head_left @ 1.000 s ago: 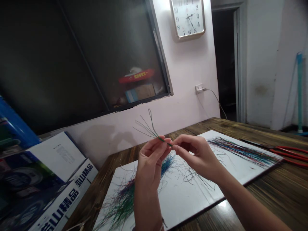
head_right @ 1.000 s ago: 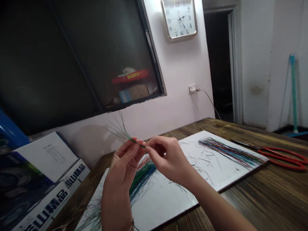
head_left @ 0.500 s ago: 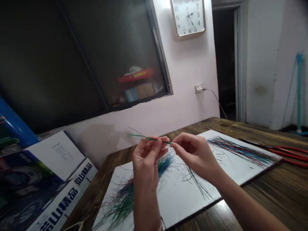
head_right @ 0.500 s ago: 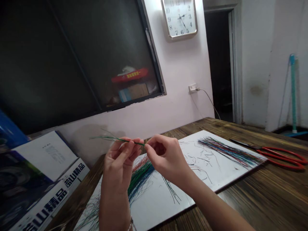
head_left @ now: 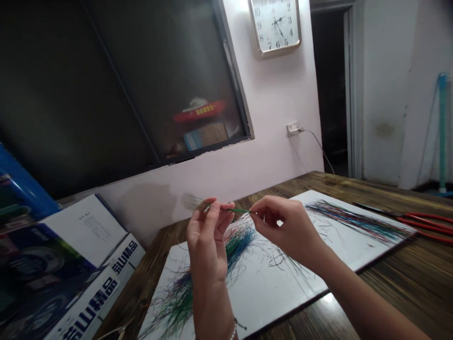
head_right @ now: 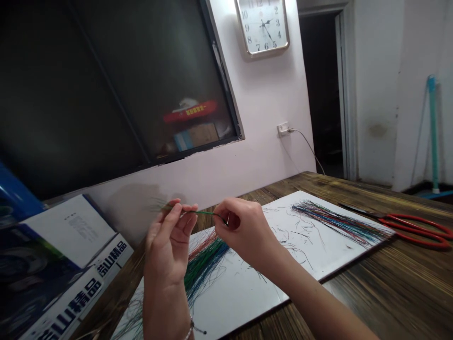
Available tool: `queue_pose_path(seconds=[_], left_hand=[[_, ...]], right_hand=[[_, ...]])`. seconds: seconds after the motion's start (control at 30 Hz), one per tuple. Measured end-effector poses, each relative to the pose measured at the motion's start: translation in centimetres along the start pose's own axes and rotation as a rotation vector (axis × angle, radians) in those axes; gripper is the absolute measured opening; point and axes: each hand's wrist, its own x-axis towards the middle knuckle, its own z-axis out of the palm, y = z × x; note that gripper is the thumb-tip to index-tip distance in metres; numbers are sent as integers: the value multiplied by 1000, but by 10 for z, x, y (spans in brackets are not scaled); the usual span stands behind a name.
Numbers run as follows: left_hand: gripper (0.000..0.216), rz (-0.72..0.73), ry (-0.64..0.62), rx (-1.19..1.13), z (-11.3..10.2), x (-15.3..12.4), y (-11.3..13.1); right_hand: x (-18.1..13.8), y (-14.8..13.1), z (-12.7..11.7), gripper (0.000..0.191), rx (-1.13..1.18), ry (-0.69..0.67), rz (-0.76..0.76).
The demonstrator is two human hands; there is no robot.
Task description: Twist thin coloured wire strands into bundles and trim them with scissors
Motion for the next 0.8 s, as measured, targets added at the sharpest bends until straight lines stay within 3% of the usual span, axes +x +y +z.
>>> queue_pose_path(seconds=[0.23, 0.43, 0.63, 0.8], left_hand=[[15, -61, -7, -6, -7, 5, 4], [22, -185, -157, -113, -8, 0, 11], [26, -164, 1, -157, -5, 2, 11], [24, -199, 2, -235, -5, 3, 11]], right_hand=[[-3, -6, -2, 11, 18, 75, -120], [-4, -5, -2, 10, 25, 89, -118], [-4, -5, -3, 7, 86, 92, -83], [-2, -2, -7, 9, 55, -27, -77]])
